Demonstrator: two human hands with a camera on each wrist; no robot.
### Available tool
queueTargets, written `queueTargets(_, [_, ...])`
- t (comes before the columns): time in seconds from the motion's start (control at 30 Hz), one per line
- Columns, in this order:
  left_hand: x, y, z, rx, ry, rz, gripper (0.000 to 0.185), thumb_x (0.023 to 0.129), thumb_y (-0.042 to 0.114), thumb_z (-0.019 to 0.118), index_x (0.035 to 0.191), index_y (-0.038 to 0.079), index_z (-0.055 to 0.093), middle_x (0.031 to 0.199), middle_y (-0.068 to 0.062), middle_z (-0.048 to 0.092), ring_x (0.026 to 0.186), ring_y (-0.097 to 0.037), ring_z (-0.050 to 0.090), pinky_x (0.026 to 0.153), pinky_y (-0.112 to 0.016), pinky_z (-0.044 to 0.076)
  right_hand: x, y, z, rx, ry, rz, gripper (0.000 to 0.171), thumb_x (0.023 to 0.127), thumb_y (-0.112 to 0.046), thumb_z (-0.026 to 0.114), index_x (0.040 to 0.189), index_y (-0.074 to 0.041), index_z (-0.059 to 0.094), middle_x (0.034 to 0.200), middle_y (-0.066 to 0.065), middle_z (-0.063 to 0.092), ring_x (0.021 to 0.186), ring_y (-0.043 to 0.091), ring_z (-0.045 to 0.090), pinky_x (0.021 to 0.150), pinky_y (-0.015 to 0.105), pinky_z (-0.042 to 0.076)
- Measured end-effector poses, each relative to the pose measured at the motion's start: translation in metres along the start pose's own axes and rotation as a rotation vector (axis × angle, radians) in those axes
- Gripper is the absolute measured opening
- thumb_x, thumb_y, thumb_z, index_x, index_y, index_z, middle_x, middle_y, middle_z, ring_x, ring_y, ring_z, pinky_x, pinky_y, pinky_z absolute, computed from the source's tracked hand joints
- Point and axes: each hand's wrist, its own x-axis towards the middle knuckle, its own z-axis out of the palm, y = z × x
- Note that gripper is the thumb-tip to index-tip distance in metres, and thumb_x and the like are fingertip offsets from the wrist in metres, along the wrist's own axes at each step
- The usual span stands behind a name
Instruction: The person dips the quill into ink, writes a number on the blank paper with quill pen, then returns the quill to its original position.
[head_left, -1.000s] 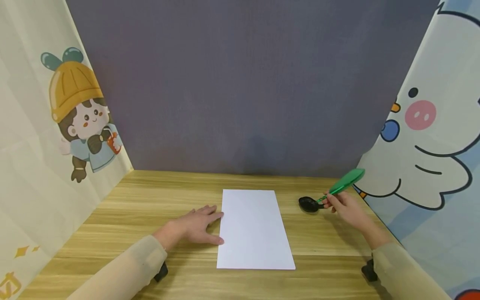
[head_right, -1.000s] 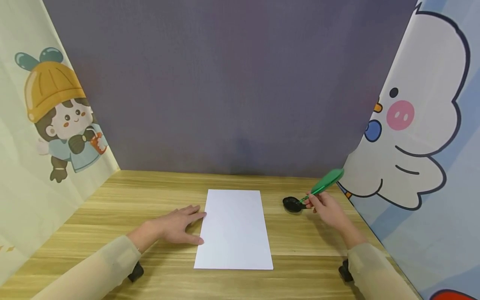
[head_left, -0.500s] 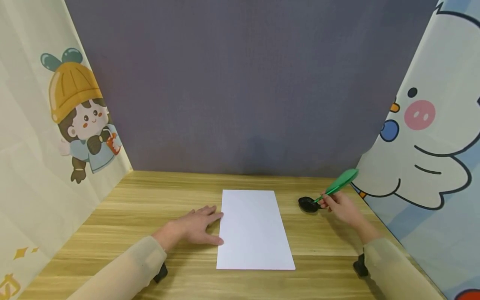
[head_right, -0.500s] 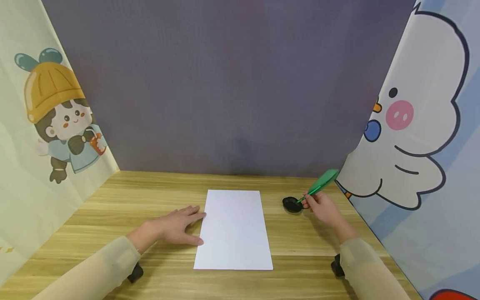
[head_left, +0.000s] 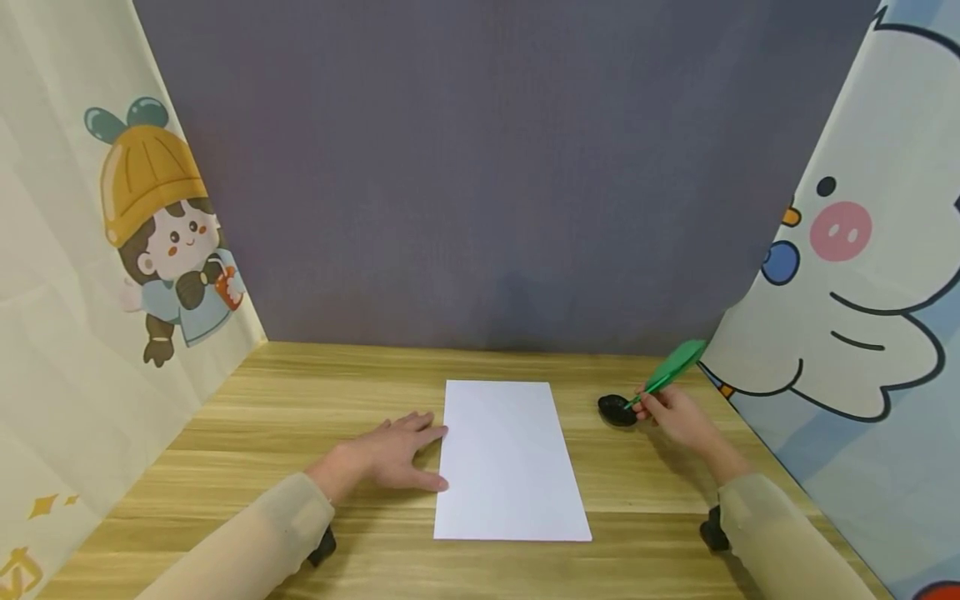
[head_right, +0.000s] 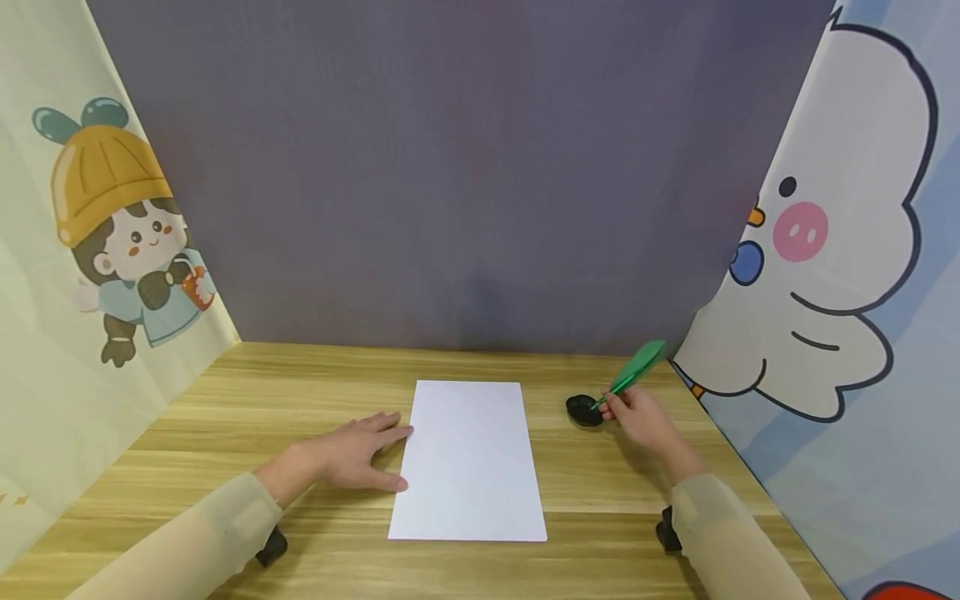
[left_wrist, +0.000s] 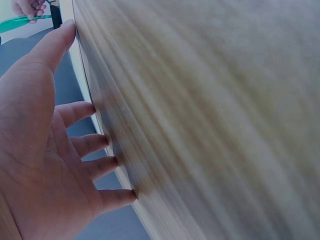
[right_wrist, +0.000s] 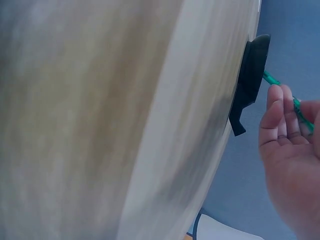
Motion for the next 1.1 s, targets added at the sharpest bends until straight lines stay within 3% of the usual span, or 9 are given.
queueTargets(0.6, [0.000, -0.001, 0.001, 0.010, 0.002, -0.007, 0.098, 0.095, 0.077, 0.068, 0.172, 0.026, 0.039, 0.183, -0.012, 0.026, 0.171, -0.038, 0.021, 0.136, -0.068, 0.021, -0.003, -0.005, -0.001, -0.032, -0.022, 0.022, 0.038, 0.118, -0.009, 0.044, 0.139, 0.020, 0.057, 0.110, 0.025, 0.075, 0.095, 0.029, 0.075, 0.073, 0.037, 0.064])
queueTargets(0.9, [0.000, 0.001, 0.000, 0.009, 0.000, 0.003, 0.098, 0.095, 0.076, 0.068, 0.172, 0.024, 0.039, 0.183, -0.013, 0.026, 0.171, -0.039, 0.022, 0.135, -0.072, 0.018, -0.003, -0.006, -0.005, 0.040, 0.030, 0.012, 0.044, 0.120, -0.015, 0.041, 0.142, 0.021, 0.055, 0.112, 0.026, 0.077, 0.089, 0.008, 0.073, 0.073, 0.032, 0.064])
queueTargets(1.1, [-0.004, 0.004, -0.003, -0.007, 0.000, 0.003, 0.097, 0.095, 0.073, 0.070, 0.172, 0.021, 0.040, 0.182, -0.017, 0.026, 0.170, -0.042, 0.022, 0.135, -0.071, 0.020, -0.001, -0.020, 0.001, 0.086, 0.075, -0.011, 0.042, 0.120, -0.020, 0.046, 0.140, 0.015, 0.058, 0.114, 0.027, 0.077, 0.089, 0.008, 0.075, 0.077, 0.034, 0.067])
